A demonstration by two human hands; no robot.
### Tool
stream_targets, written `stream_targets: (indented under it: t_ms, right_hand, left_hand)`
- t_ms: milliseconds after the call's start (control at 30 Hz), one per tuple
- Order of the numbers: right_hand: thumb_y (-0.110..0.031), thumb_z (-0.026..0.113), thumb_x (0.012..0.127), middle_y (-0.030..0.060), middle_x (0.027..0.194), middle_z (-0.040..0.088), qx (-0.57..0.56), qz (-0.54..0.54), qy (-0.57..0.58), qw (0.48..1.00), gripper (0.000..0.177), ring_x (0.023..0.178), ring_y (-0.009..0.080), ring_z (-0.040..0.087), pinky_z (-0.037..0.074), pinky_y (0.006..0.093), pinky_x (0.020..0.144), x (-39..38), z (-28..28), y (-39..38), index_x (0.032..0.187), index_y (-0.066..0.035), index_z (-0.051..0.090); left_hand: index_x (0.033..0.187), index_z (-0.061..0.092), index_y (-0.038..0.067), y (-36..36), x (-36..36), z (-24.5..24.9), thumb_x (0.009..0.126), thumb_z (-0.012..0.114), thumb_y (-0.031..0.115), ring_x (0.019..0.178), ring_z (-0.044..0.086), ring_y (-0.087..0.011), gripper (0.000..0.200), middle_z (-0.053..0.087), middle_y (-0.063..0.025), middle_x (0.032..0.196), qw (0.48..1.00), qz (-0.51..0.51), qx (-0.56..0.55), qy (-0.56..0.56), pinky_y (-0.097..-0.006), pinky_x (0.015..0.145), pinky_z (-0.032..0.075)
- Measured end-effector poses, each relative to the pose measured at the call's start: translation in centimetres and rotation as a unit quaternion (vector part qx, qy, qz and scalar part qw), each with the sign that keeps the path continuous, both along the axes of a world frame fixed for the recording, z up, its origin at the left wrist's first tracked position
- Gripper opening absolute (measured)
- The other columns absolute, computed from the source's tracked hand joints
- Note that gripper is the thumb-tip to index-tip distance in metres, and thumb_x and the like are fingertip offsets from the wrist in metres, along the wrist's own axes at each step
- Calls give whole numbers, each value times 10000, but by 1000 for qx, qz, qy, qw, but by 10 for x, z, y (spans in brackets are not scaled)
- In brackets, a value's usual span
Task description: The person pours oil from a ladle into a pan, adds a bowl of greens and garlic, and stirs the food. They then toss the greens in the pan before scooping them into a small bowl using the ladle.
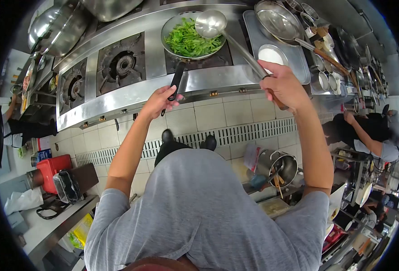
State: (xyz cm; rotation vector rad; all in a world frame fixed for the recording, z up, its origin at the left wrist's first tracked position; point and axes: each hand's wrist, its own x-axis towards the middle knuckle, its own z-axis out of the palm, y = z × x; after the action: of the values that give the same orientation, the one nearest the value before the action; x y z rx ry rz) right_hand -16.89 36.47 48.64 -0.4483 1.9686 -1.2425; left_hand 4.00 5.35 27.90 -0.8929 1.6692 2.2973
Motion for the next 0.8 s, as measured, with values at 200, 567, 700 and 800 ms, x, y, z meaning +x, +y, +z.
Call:
stream_targets:
  t_ms: [200, 567, 700, 800]
  right_hand:
    - [-16, 588, 789, 121, 660, 594, 137, 127, 358, 915, 743, 588, 209, 622, 498, 350, 581, 1, -14, -4, 1515, -51, 430]
    - [-67, 594, 835, 236, 1084, 664, 260, 155, 451, 840, 685, 972, 403, 673, 548, 506, 839, 47, -71, -60, 1499, -58, 427]
    - [-54, 603, 822, 237, 1100, 670, 294, 123, 502, 805, 703, 979, 395, 676, 552, 506, 829, 46, -60, -58, 1503, -76, 429]
    - [-35, 611, 799, 227, 1078, 674, 338, 104, 499, 791, 726, 971, 390, 677, 554, 503, 823, 41, -67, -80, 1501, -105, 440]
  left_hand:
    - [1153, 572, 67, -4, -23, -5, 1004, 629, 377, 674, 611, -123, 348, 670, -42, 900, 993, 19, 117, 21, -273, 576, 481]
    - [1161, 543, 78, -10, -29, -8, 1014, 617, 322, 642, 574, -134, 294, 591, -12, 814, 989, -12, 143, 33, -286, 537, 448]
    - [1159, 548, 80, -10, -29, -8, 1013, 618, 322, 648, 582, -135, 291, 595, -15, 821, 990, -13, 138, 33, -287, 534, 447]
    - [1160, 549, 81, -11, -28, -7, 1012, 619, 321, 649, 585, -136, 291, 598, -16, 822, 989, -13, 142, 32, -287, 534, 445]
